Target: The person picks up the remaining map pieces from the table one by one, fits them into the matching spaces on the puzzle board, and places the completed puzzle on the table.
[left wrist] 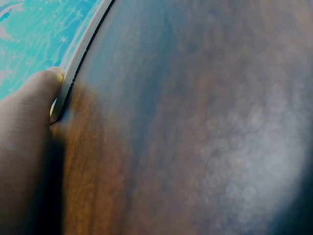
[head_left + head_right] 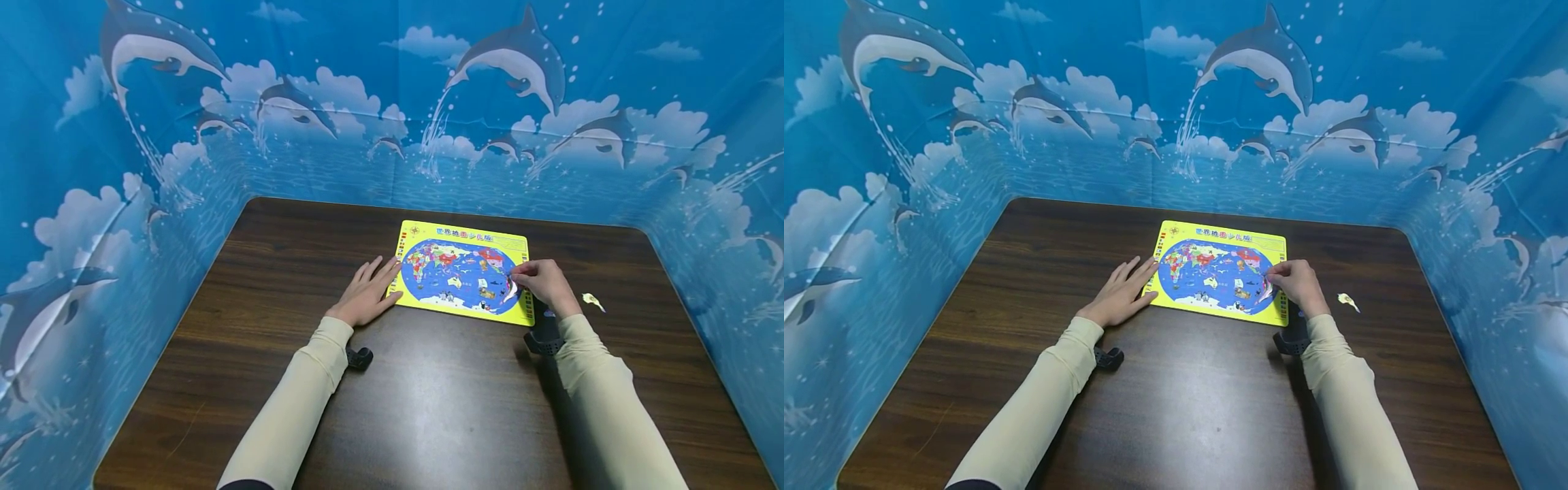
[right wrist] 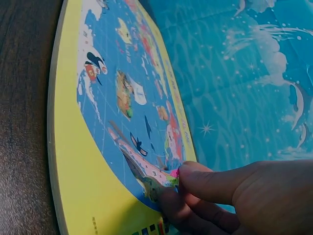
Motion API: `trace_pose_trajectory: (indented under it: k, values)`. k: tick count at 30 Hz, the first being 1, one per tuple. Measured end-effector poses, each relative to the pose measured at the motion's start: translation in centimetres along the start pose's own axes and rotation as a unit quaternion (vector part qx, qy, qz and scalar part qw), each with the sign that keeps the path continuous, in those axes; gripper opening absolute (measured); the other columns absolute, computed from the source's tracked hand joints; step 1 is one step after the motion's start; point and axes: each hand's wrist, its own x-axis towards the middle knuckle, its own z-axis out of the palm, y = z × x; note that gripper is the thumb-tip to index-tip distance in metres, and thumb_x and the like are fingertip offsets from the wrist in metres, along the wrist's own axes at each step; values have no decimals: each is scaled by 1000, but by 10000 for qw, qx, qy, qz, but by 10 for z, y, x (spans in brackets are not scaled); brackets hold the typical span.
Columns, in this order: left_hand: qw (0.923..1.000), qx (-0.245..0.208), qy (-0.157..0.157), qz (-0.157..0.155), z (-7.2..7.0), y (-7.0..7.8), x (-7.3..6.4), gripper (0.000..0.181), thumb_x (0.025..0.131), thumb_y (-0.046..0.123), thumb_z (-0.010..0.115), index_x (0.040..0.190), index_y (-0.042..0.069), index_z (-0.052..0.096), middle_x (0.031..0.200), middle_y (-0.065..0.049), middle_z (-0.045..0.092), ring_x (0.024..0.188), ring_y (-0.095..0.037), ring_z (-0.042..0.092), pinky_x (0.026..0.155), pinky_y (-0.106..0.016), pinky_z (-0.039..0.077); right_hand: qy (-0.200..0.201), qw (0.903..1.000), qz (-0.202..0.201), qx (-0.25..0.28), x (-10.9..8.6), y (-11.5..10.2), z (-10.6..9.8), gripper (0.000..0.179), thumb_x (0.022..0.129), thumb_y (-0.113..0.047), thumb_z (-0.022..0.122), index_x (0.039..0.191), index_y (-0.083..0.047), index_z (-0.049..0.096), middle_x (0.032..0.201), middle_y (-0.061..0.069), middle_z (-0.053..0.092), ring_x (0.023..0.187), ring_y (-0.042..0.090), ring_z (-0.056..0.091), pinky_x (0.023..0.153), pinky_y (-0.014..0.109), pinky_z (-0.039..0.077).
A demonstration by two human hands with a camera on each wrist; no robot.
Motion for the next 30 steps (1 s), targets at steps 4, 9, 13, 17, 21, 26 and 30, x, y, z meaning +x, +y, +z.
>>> trace_pose_trajectory:
  k: [4, 9, 13, 17, 21, 26, 30]
  values:
    - [10000, -16, 18, 16, 0, 1, 0, 71, 110, 54, 38, 169, 22, 16, 178, 3, 12, 165, -30, 4, 134, -53, 5, -42, 10000, 20, -57, 1, 0, 3, 33, 104, -24, 66, 123, 3, 72, 114, 23, 72, 91, 27, 65, 81, 35, 57]
    - [10000, -44, 16, 39, -2, 2, 0, 71, 110, 52, 40, 169, 20, 17, 178, 1, 13, 165, -32, 5, 133, -55, 6, -34, 9999, -25, -155, 2, 0, 6, 33, 104, -23, 66, 123, 3, 72, 115, 25, 71, 91, 28, 67, 85, 39, 59]
    - [9999, -93, 34, 19, -4, 3, 0, 71, 110, 50, 42, 169, 19, 19, 177, 0, 14, 165, -32, 6, 133, -55, 5, 35, 9996, -147, -234, 2, -1, 7, 31, 104, -21, 66, 122, 4, 73, 115, 25, 72, 90, 28, 67, 88, 44, 60]
    - [10000, -6, -4, -24, -3, 2, 1, 71, 110, 52, 40, 169, 21, 17, 178, 3, 12, 165, -30, 4, 134, -53, 4, 88, 9992, -245, -291, 1, -1, 9, 29, 103, -19, 67, 121, 4, 74, 114, 25, 73, 89, 29, 68, 88, 46, 60]
    - [10000, -31, -14, -19, -4, 4, 0, 71, 110, 52, 40, 169, 20, 17, 178, 2, 12, 165, -31, 5, 134, -53, 5, 101, 9992, -270, -279, 0, 0, 10, 28, 102, -17, 68, 120, 3, 74, 116, 25, 73, 92, 29, 67, 89, 46, 59]
    - [10000, -34, -36, -35, -4, 4, 0, 71, 110, 53, 40, 169, 21, 17, 178, 2, 12, 165, -30, 4, 134, -53, 5, 82, 9990, -308, -302, -1, 2, 10, 28, 103, -20, 68, 120, 1, 74, 117, 24, 72, 94, 30, 65, 89, 46, 57]
    - [10000, 4, -74, -53, -3, 2, 0, 71, 110, 55, 37, 170, 23, 15, 178, 4, 10, 166, -29, 2, 134, -52, 3, 129, 9988, -322, -342, -3, 3, 10, 27, 102, -20, 68, 119, 1, 74, 117, 24, 73, 94, 30, 66, 90, 47, 57]
